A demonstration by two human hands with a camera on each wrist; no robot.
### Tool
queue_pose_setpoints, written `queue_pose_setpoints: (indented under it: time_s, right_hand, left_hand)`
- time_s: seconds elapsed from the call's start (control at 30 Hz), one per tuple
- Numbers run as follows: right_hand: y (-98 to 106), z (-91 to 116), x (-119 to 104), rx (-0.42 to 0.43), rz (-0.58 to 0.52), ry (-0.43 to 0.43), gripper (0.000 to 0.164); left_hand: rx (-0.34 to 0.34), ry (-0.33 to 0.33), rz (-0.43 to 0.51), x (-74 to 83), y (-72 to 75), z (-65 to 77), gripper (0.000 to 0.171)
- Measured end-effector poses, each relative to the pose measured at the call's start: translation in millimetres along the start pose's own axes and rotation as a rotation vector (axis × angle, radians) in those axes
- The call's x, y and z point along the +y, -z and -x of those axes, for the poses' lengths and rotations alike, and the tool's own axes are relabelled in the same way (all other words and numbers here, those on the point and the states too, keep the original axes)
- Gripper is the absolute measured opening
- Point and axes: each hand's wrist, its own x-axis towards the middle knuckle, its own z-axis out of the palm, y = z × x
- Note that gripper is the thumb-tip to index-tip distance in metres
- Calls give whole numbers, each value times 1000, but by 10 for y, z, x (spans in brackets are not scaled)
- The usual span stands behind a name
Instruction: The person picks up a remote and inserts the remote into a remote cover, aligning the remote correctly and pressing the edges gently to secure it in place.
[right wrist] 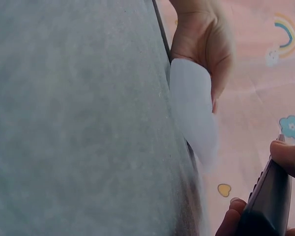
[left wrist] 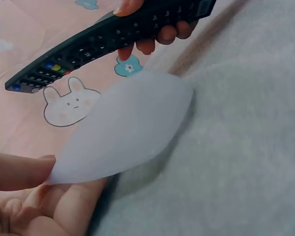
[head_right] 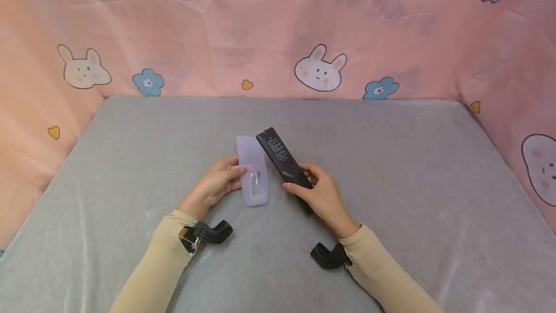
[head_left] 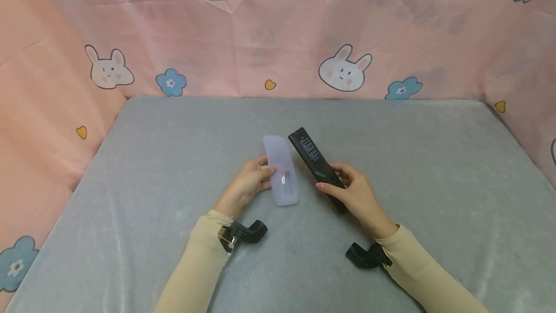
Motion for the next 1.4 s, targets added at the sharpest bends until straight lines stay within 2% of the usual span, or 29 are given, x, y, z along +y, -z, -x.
queue_pose_setpoints:
  time_s: [0.13,0.33,0.6,0.83,1.07,1.4]
  right_hand:
    - [-4,-1,-6,-4,-1,-2,51]
    - [-9,2,-8,-12,5,5,51]
    - [-7,4,-8,-25,34,22,52]
    - [-30,-1,9,2,153,83,52]
    - [-58,5,31,44,246,142,52]
    - [-84,21,56,84,387,286,54]
  left_hand:
    - [-18,-45,101,10,20,7,46]
    - [-4,-167,258,48,17,30,49]
    - [-3,-304,336,67,-2,15,46]
    - [33,-347,383,66,7,7,48]
    - [55,-347,454,83,-13,17,40]
    - [36,-373,430,94,-21,34,39]
